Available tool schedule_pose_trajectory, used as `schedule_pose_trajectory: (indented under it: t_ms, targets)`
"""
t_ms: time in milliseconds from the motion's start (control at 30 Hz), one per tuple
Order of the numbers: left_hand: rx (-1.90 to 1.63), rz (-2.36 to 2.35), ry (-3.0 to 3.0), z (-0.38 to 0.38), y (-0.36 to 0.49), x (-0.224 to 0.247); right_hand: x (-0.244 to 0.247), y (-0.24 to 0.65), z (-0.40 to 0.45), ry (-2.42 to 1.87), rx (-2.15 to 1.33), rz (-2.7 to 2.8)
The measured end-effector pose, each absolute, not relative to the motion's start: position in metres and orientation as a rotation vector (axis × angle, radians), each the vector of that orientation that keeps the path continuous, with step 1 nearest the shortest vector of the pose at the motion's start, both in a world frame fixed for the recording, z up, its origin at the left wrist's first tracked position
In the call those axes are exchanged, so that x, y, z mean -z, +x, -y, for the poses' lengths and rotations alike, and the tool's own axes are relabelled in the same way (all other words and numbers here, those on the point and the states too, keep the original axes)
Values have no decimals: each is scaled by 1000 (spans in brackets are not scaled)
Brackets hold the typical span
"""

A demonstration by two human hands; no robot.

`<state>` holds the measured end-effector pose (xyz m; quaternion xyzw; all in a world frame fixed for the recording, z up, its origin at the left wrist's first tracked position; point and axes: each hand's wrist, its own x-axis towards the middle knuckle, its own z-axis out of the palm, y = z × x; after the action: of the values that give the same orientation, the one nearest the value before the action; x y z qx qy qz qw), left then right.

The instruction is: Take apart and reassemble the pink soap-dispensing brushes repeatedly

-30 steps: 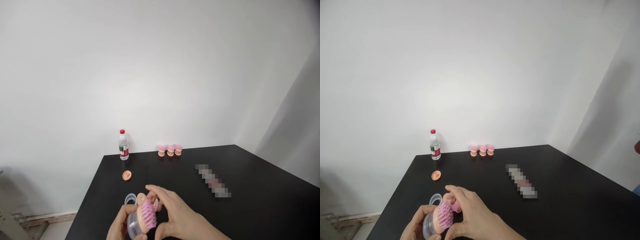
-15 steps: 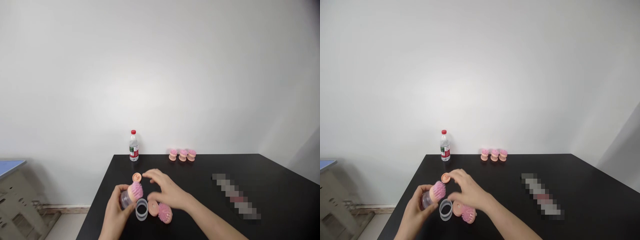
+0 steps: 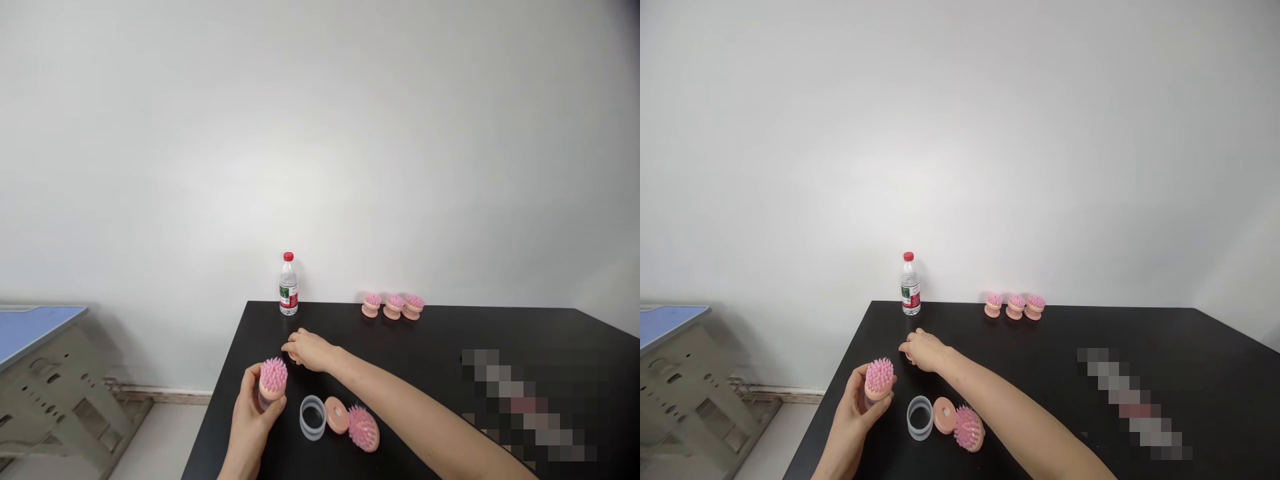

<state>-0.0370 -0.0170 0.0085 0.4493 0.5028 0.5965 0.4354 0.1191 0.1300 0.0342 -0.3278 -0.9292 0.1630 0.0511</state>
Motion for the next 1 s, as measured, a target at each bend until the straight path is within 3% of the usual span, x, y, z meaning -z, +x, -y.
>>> schedule_pose_trajectory:
  t_ms: [333, 700, 800, 1000]
  targets:
    - [-1632, -1246, 1002, 23, -28, -19, -64, 154, -101, -1082, -809, 2276]
    - [-1573, -924, 776, 56, 8, -34, -67, 209, 18, -837, -1428, 1274]
    - [-1524, -728, 546, 73, 30, -35, -62, 202, 44, -716, -1424, 982]
    - [-1462, -501, 383, 94, 66, -32, -46, 184, 77, -604, -1261, 908]
